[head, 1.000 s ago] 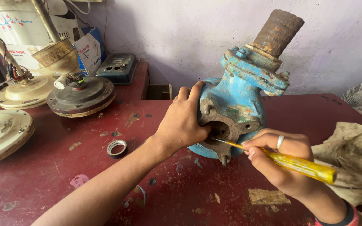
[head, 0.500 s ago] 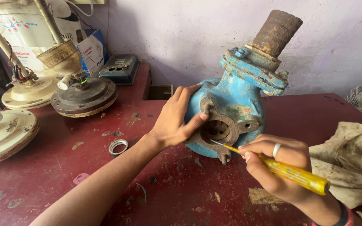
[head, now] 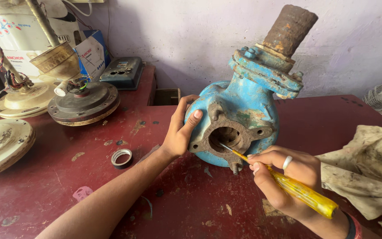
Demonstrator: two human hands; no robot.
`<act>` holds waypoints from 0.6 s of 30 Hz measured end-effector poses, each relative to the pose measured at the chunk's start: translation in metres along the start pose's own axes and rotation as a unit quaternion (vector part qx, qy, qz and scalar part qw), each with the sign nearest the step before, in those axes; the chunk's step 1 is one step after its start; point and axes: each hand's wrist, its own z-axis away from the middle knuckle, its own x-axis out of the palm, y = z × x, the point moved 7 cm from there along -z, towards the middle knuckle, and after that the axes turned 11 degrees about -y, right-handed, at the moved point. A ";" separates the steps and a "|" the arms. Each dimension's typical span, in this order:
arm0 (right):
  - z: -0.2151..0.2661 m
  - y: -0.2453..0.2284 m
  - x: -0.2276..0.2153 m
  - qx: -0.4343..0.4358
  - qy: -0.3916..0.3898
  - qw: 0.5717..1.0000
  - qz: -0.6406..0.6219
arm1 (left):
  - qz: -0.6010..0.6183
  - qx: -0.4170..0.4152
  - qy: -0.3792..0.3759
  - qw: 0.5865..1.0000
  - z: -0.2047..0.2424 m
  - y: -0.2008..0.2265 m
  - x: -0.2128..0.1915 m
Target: The person uses a yellow-handled screwdriver to scrape debris from the interior of a blue metal pump housing. They rotate the housing to access different areas and occasionally wipe the tool with a cloth. The task continues until the end of the clip.
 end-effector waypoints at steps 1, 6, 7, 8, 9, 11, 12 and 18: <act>0.001 0.001 0.001 0.014 0.001 1.000 0.000 | -0.005 0.007 -0.001 1.000 0.000 0.001 0.000; 0.006 0.011 0.001 0.068 0.008 0.997 -0.042 | 0.038 0.013 -0.007 0.999 -0.001 0.000 0.004; 0.008 0.015 0.002 0.092 0.007 0.994 -0.059 | 0.041 0.009 -0.007 0.999 -0.001 -0.001 0.004; 0.010 0.016 0.004 0.091 0.016 0.993 -0.067 | 0.043 0.006 -0.007 0.999 -0.001 -0.001 0.003; 0.012 0.016 0.006 0.091 0.025 0.993 -0.076 | 0.038 0.005 -0.006 0.999 0.000 -0.001 0.002; 0.016 0.018 0.008 0.086 0.032 0.993 -0.077 | 0.030 0.004 -0.004 1.000 0.000 -0.002 0.002; 0.017 0.019 0.008 0.082 0.031 0.994 -0.069 | 0.031 0.002 -0.003 1.000 0.000 -0.003 0.003; 0.019 0.016 0.012 0.060 0.051 0.993 -0.084 | 0.024 0.006 -0.001 1.000 -0.001 -0.002 0.000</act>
